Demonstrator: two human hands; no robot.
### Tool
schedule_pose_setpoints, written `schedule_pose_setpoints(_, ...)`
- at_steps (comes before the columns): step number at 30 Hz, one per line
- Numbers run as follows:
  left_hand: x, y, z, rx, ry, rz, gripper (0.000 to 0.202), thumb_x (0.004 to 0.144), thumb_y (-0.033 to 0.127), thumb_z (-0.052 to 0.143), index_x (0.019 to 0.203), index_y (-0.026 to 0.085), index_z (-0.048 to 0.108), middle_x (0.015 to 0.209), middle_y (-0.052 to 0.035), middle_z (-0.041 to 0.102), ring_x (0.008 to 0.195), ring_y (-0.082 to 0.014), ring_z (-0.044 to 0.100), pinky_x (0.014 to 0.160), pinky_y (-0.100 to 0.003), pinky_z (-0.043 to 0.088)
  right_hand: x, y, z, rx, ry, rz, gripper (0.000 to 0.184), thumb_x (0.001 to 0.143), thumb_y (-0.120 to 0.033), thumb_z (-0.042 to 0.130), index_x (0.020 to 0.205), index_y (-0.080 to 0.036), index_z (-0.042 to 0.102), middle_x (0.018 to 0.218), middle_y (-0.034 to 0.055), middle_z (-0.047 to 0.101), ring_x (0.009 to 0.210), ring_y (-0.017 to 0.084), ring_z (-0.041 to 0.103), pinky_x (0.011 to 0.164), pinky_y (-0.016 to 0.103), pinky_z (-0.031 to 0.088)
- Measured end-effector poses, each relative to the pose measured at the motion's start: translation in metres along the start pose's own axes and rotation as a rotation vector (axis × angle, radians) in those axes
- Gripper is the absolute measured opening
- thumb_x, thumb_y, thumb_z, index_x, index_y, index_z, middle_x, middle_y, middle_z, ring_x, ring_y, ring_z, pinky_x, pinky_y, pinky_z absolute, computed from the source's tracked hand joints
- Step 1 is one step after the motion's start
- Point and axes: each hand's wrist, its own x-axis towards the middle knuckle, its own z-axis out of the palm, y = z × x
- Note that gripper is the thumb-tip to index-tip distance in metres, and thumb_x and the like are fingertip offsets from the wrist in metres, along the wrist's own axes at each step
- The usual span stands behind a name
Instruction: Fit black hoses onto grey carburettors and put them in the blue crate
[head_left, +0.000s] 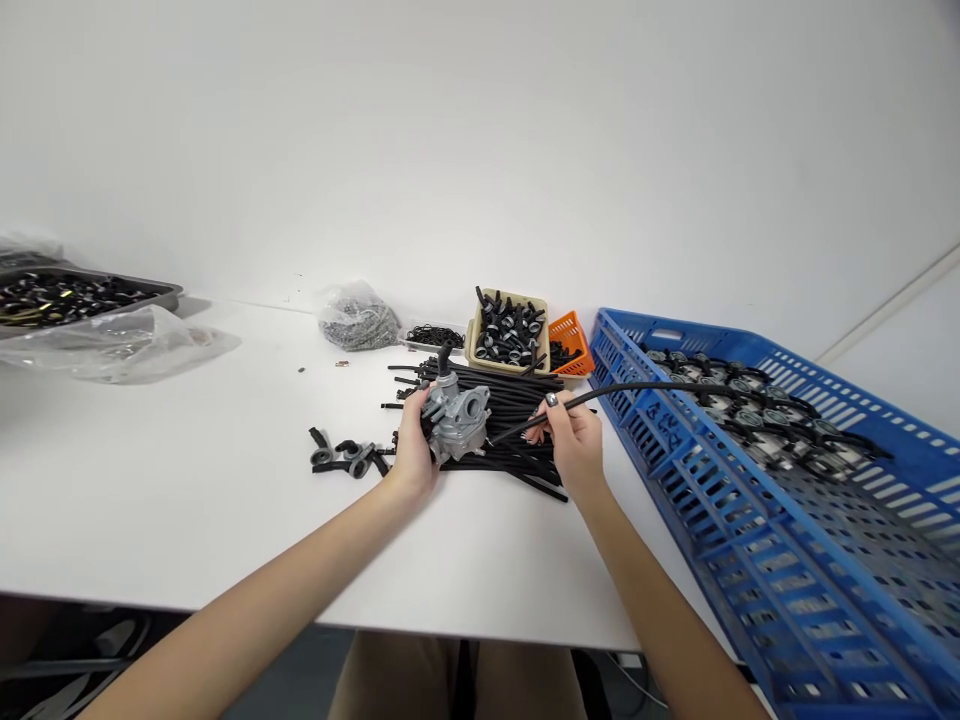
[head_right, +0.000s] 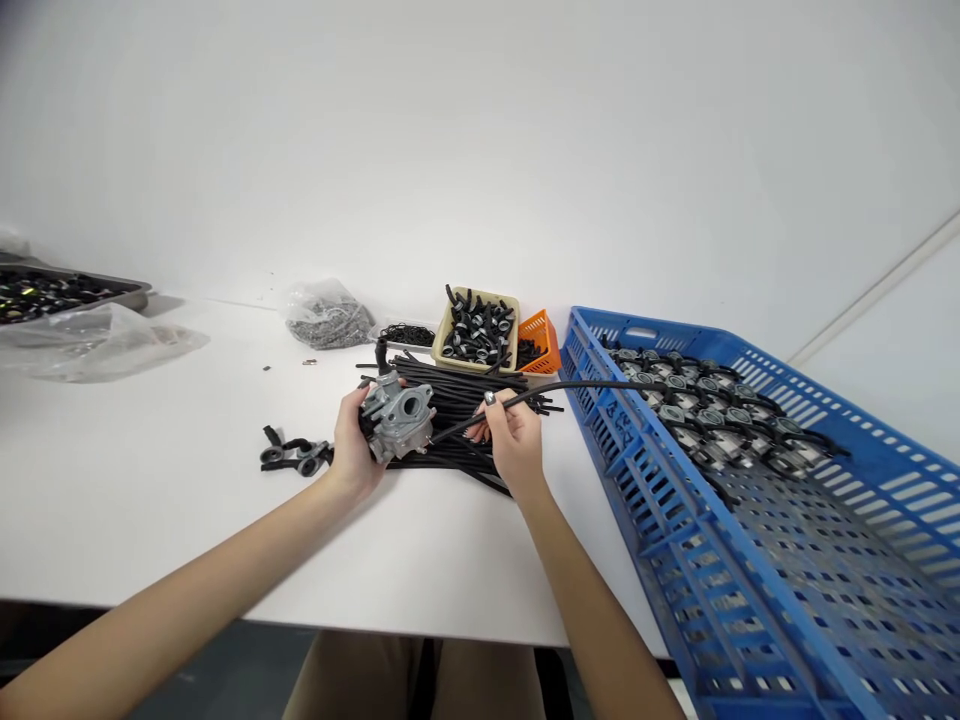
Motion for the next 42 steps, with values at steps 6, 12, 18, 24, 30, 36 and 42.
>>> schedule_pose_setpoints(6, 0.000, -0.001, 0.001, 0.064, 0.075, 0.091, 0.027, 0.070, 0.043, 0.060, 0.081, 0.019, 0.068, 0.074, 0.0016, 0.071, 0.073, -0.0184, 0.068, 0.067, -0.027, 0.054, -0.004, 0.002, 0.004, -0.001, -0.027, 0.015, 0.031, 0.084, -0.045, 0.059, 0.068, -0.019, 0.055, 0.049, -0.0021, 0.061, 0.041, 0.010, 0.055, 0.044, 0.021, 0.044)
schedule_pose_setpoints(12, 0.000, 0.001, 0.002, 0.062, 0.051, 0.132, 0.027, 0.069, 0.043, 0.060, 0.078, 0.018, 0.068, 0.074, -0.0001, 0.072, 0.071, -0.0190, 0.067, 0.065, -0.027, 0.053, -0.007, 0.003, 0.008, -0.049, -0.097, 0.035, 0.031, 0.081, -0.044, 0.062, 0.065, -0.019, 0.056, 0.049, -0.0023, 0.059, 0.042, 0.010, 0.054, 0.043, 0.022, 0.045)
schedule_pose_setpoints(18, 0.002, 0.001, 0.001, 0.059, 0.108, 0.117, 0.028, 0.070, 0.042, 0.058, 0.080, 0.018, 0.069, 0.074, 0.0002, 0.071, 0.072, -0.0173, 0.064, 0.065, -0.026, 0.051, -0.005, 0.003, 0.005, 0.010, 0.006, 0.070, 0.030, 0.083, -0.045, 0.060, 0.067, -0.019, 0.054, 0.049, -0.0023, 0.061, 0.042, 0.010, 0.054, 0.045, 0.021, 0.044)
schedule_pose_setpoints(24, 0.003, -0.001, 0.000, 0.077, 0.073, 0.173, 0.028, 0.068, 0.043, 0.060, 0.076, 0.018, 0.068, 0.075, 0.0014, 0.071, 0.072, -0.0156, 0.063, 0.066, -0.024, 0.049, -0.010, 0.015, 0.016, -0.012, -0.221, 0.199, 0.032, 0.079, -0.047, 0.063, 0.067, -0.019, 0.053, 0.053, -0.0010, 0.063, 0.046, 0.011, 0.057, 0.047, 0.022, 0.046)
schedule_pose_setpoints(30, 0.001, 0.000, 0.001, 0.088, 0.075, 0.168, 0.028, 0.069, 0.044, 0.059, 0.076, 0.018, 0.067, 0.072, 0.0018, 0.070, 0.069, -0.0162, 0.063, 0.063, -0.024, 0.047, -0.014, 0.019, 0.015, -0.083, -0.322, 0.177, 0.036, 0.086, -0.045, 0.055, 0.061, -0.019, 0.051, 0.055, -0.0008, 0.059, 0.052, 0.011, 0.055, 0.052, 0.023, 0.045)
schedule_pose_setpoints(36, 0.002, 0.000, 0.000, 0.073, 0.073, 0.209, 0.027, 0.068, 0.042, 0.060, 0.075, 0.018, 0.068, 0.072, 0.0018, 0.070, 0.069, -0.0149, 0.063, 0.063, -0.023, 0.048, -0.019, 0.020, 0.015, -0.249, -0.361, 0.018, 0.039, 0.093, -0.042, 0.046, 0.061, -0.020, 0.051, 0.060, -0.0003, 0.054, 0.055, 0.012, 0.052, 0.052, 0.024, 0.040)
schedule_pose_setpoints(42, 0.004, -0.001, -0.003, 0.047, 0.132, 0.214, 0.024, 0.070, 0.041, 0.059, 0.073, 0.019, 0.066, 0.070, 0.0040, 0.068, 0.069, -0.0128, 0.062, 0.064, -0.021, 0.047, -0.025, 0.019, 0.015, -0.500, -0.351, -0.119, 0.033, 0.095, -0.034, 0.042, 0.065, -0.021, 0.048, 0.062, -0.0014, 0.051, 0.055, 0.011, 0.047, 0.054, 0.024, 0.035)
